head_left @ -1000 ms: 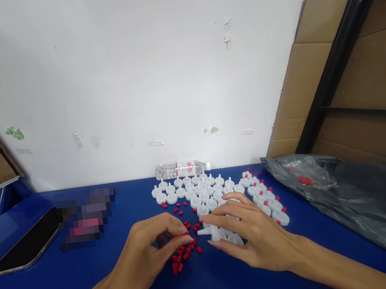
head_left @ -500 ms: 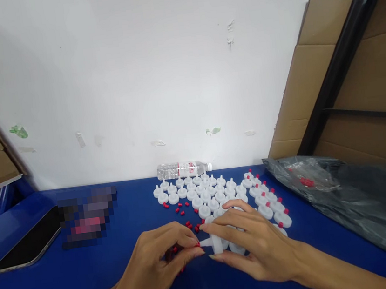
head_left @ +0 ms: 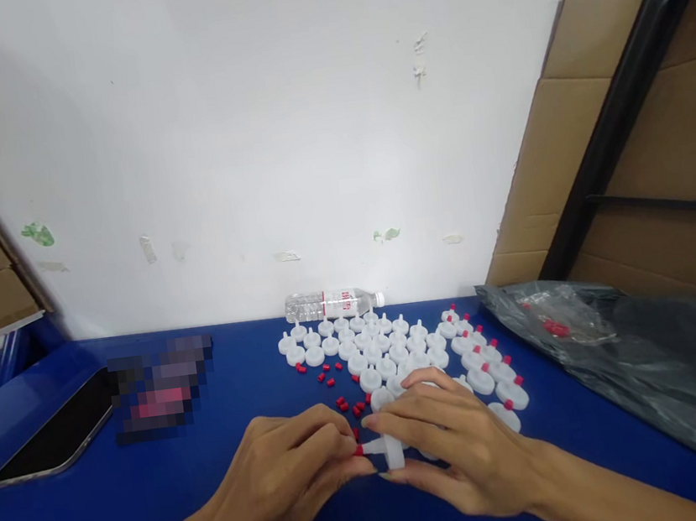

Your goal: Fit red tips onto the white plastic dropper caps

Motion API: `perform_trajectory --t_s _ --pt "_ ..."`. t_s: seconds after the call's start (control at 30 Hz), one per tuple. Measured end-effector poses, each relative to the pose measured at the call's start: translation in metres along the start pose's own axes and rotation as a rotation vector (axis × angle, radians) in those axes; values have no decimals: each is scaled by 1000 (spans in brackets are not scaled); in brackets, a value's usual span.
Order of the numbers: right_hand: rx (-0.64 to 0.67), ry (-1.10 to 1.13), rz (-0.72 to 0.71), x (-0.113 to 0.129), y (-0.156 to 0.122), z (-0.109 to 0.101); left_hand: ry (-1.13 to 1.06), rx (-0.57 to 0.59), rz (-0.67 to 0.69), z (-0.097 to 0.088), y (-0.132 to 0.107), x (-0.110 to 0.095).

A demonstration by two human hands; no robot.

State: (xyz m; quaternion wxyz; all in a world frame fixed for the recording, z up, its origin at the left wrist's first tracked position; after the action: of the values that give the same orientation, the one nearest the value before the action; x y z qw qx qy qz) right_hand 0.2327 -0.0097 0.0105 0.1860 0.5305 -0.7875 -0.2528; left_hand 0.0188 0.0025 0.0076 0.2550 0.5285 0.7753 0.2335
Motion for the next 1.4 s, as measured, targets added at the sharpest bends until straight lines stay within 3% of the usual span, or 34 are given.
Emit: perform_trajectory --t_s 0.83,0.97,1.2,1.4 --pt "-32 -7 -7 7 2 -3 155 76 -3 5 2 -4" --pt "-61 -71 -50 10 2 -5 144 112 -5 10 4 -12" --pt "-58 -167 -92 17 1 -11 40 92 -136 15 1 -23" --pt "-50 -320 -110 18 4 -13 108 42 -74 10 8 -22"
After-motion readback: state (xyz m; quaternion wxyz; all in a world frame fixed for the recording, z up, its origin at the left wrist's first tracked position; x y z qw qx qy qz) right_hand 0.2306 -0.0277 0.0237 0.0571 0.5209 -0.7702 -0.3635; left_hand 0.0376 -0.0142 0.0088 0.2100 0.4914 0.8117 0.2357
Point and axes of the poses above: each hand's wrist, its own y-axis towards the middle knuckle, its own z-axis out of the palm, x = y × z, the point moved 3 cm from there along y, towards the middle knuckle, and after that the axes turned 7 degrees about x, right-handed, at the moved point
